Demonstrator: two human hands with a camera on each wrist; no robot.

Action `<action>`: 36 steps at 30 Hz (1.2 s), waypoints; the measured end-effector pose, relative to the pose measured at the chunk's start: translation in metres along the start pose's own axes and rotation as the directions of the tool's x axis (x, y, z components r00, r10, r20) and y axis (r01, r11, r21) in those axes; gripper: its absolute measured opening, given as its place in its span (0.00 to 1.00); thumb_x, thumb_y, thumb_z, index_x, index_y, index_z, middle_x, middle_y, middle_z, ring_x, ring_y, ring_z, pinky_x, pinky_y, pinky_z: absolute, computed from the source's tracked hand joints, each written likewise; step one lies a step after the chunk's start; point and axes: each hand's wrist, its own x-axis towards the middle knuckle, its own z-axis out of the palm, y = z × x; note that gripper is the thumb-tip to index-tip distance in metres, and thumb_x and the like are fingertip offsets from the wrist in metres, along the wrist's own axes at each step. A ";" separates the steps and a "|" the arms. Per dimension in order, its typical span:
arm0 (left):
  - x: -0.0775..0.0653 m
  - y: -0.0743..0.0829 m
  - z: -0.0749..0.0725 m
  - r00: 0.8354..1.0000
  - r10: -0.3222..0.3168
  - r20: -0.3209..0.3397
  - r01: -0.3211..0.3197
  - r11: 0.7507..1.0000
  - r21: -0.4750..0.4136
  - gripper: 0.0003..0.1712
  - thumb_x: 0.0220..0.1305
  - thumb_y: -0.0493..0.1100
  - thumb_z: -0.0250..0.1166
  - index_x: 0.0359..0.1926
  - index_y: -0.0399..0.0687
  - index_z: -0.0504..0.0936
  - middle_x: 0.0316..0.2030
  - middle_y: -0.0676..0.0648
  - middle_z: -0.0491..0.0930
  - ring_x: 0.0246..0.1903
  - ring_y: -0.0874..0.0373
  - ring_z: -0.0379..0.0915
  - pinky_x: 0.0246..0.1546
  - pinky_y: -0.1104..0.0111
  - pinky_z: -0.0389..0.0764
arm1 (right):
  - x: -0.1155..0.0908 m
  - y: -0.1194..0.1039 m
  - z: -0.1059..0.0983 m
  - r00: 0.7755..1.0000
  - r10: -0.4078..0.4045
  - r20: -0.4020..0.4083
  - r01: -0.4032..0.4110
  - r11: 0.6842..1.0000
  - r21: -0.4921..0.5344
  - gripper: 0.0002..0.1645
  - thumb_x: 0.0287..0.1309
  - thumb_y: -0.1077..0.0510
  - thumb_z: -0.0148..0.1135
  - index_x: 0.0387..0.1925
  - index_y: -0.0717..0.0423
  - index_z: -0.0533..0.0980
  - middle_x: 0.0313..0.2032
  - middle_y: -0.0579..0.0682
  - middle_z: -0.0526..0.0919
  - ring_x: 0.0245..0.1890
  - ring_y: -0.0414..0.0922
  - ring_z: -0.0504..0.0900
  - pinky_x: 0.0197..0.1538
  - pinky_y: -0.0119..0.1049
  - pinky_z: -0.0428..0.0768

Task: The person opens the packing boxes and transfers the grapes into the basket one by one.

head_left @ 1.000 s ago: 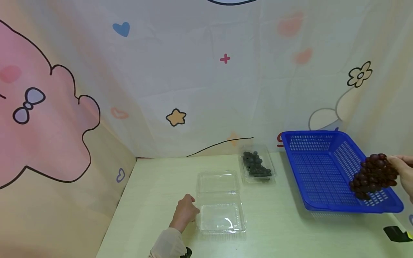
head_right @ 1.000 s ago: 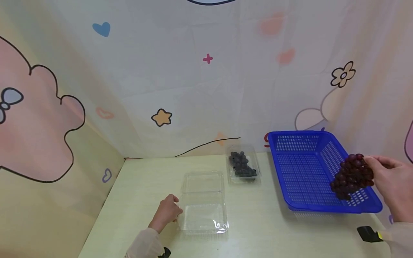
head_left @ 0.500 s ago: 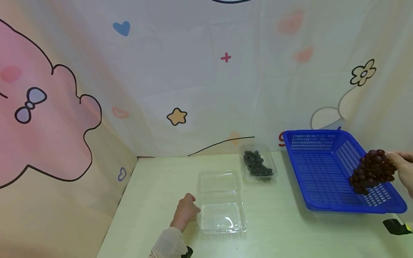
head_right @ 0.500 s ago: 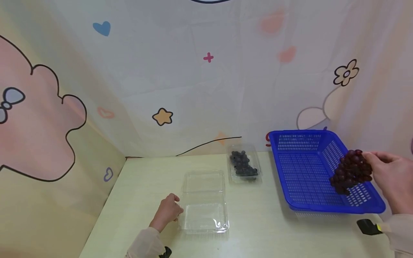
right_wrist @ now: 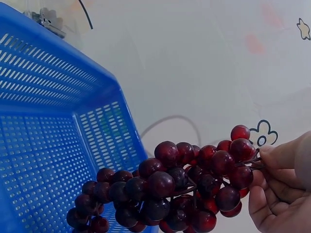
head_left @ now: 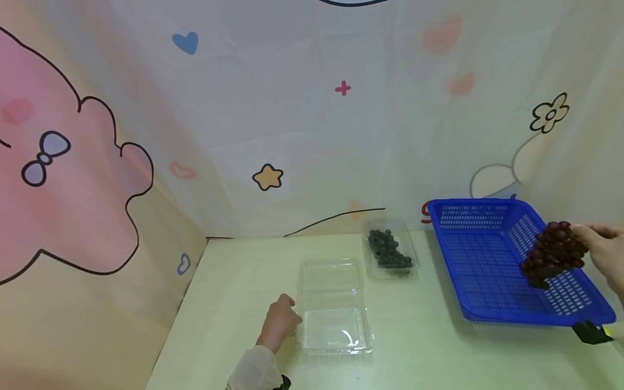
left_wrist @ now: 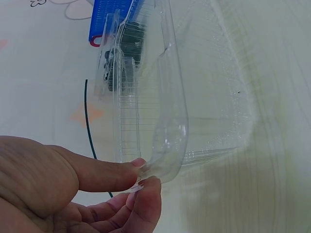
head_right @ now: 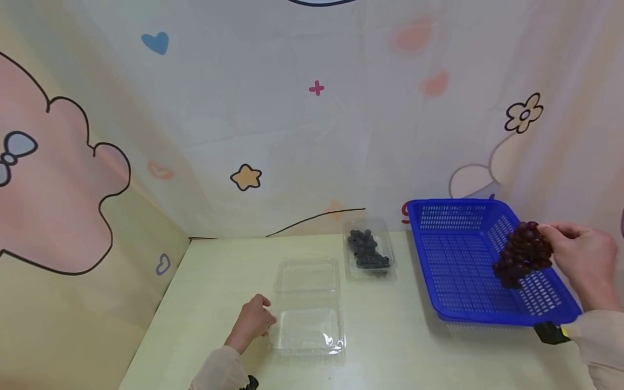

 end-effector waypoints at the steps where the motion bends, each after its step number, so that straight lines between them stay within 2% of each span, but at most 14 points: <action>1: 0.000 0.000 0.000 1.000 0.001 0.000 -0.001 1.000 -0.001 0.18 0.61 0.28 0.69 0.50 0.29 0.73 0.33 0.40 0.81 0.24 0.54 0.75 0.30 0.61 0.78 | 0.001 -0.001 0.000 1.000 0.006 0.012 -0.006 1.000 -0.022 0.18 0.77 0.56 0.55 0.28 0.34 0.74 0.20 0.19 0.66 0.26 0.27 0.65 0.33 0.28 0.63; 3: 0.000 -0.001 0.000 1.000 0.008 0.000 -0.008 1.000 -0.002 0.18 0.61 0.28 0.69 0.50 0.28 0.73 0.33 0.40 0.81 0.23 0.54 0.75 0.30 0.61 0.79 | 0.004 -0.002 0.001 0.999 0.023 0.039 -0.021 0.999 -0.049 0.14 0.78 0.54 0.53 0.32 0.48 0.77 0.21 0.20 0.65 0.28 0.29 0.65 0.36 0.33 0.64; 6: 0.000 -0.001 0.000 1.000 0.017 0.005 -0.017 1.000 -0.006 0.18 0.62 0.27 0.69 0.50 0.28 0.73 0.33 0.39 0.81 0.23 0.55 0.75 0.30 0.61 0.79 | 0.008 -0.003 0.003 0.998 0.040 0.058 -0.035 0.996 -0.085 0.19 0.79 0.53 0.51 0.41 0.66 0.76 0.21 0.21 0.65 0.29 0.32 0.65 0.37 0.37 0.64; 7: 0.001 0.000 0.000 1.000 0.019 0.005 -0.019 1.000 -0.007 0.18 0.62 0.27 0.69 0.50 0.28 0.73 0.33 0.39 0.81 0.23 0.55 0.75 0.30 0.61 0.79 | 0.009 -0.004 0.003 0.998 0.034 0.062 -0.028 0.995 -0.096 0.20 0.79 0.53 0.51 0.44 0.70 0.75 0.21 0.21 0.65 0.29 0.32 0.65 0.36 0.35 0.65; 11: 0.002 0.001 0.000 1.000 0.018 0.007 -0.018 1.000 -0.012 0.18 0.62 0.28 0.68 0.50 0.28 0.73 0.33 0.40 0.81 0.25 0.54 0.75 0.30 0.60 0.79 | 0.013 -0.007 0.005 0.996 0.020 0.083 -0.009 0.992 -0.128 0.24 0.80 0.53 0.50 0.50 0.75 0.74 0.22 0.21 0.65 0.28 0.32 0.65 0.30 0.28 0.66; 14: 0.001 0.002 -0.001 1.000 0.017 0.004 -0.017 1.000 -0.016 0.18 0.62 0.28 0.69 0.50 0.28 0.73 0.33 0.40 0.81 0.26 0.53 0.76 0.30 0.60 0.79 | 0.018 -0.009 0.006 0.994 0.050 0.101 -0.033 0.987 -0.155 0.25 0.80 0.53 0.49 0.54 0.76 0.73 0.23 0.24 0.65 0.31 0.38 0.67 0.31 0.30 0.67; 17: 0.001 0.001 -0.001 1.000 0.013 0.004 -0.013 1.000 -0.021 0.18 0.62 0.28 0.69 0.50 0.28 0.73 0.33 0.40 0.81 0.27 0.53 0.76 0.32 0.59 0.80 | 0.023 -0.010 0.008 0.989 0.095 0.118 -0.072 0.981 -0.180 0.26 0.81 0.52 0.47 0.56 0.75 0.72 0.26 0.31 0.68 0.36 0.47 0.68 0.37 0.38 0.68; 21: 0.000 -0.001 0.000 1.000 0.011 -0.001 -0.011 1.000 -0.024 0.18 0.61 0.28 0.69 0.50 0.28 0.73 0.33 0.40 0.81 0.26 0.54 0.77 0.32 0.58 0.80 | 0.026 -0.013 0.011 0.981 0.138 0.140 -0.108 0.973 -0.202 0.28 0.81 0.51 0.45 0.59 0.75 0.70 0.37 0.57 0.76 0.42 0.58 0.67 0.45 0.55 0.70; 23: 0.000 -0.002 0.000 1.000 0.009 -0.007 -0.009 1.000 -0.021 0.18 0.61 0.28 0.69 0.49 0.28 0.73 0.33 0.40 0.80 0.26 0.53 0.76 0.32 0.59 0.80 | 0.027 -0.014 0.013 0.979 0.146 0.145 -0.111 0.968 -0.225 0.30 0.81 0.50 0.44 0.61 0.75 0.69 0.47 0.68 0.76 0.43 0.60 0.68 0.43 0.56 0.72; 25: -0.001 -0.003 0.001 1.000 0.006 -0.008 -0.006 1.000 -0.020 0.18 0.61 0.27 0.69 0.49 0.29 0.73 0.33 0.40 0.80 0.27 0.53 0.76 0.32 0.59 0.80 | 0.028 -0.014 0.014 0.978 0.148 0.146 -0.109 0.963 -0.247 0.32 0.81 0.49 0.44 0.63 0.76 0.68 0.55 0.74 0.72 0.43 0.61 0.67 0.37 0.50 0.72; 28: -0.002 -0.003 0.001 1.000 0.001 -0.007 -0.001 1.000 -0.023 0.17 0.61 0.27 0.69 0.49 0.29 0.73 0.33 0.40 0.80 0.27 0.53 0.76 0.32 0.59 0.80 | 0.030 -0.014 0.016 0.979 0.152 0.136 -0.108 0.953 -0.284 0.33 0.81 0.48 0.44 0.65 0.75 0.68 0.59 0.76 0.70 0.42 0.60 0.67 0.28 0.42 0.69; 36: -0.002 0.000 0.000 1.000 0.012 -0.015 -0.012 1.000 -0.013 0.18 0.60 0.27 0.69 0.49 0.28 0.73 0.34 0.40 0.81 0.28 0.53 0.76 0.32 0.59 0.79 | 0.038 -0.015 0.019 0.972 0.184 0.148 -0.133 0.944 -0.300 0.35 0.81 0.45 0.44 0.66 0.73 0.69 0.60 0.74 0.70 0.44 0.61 0.67 0.27 0.41 0.68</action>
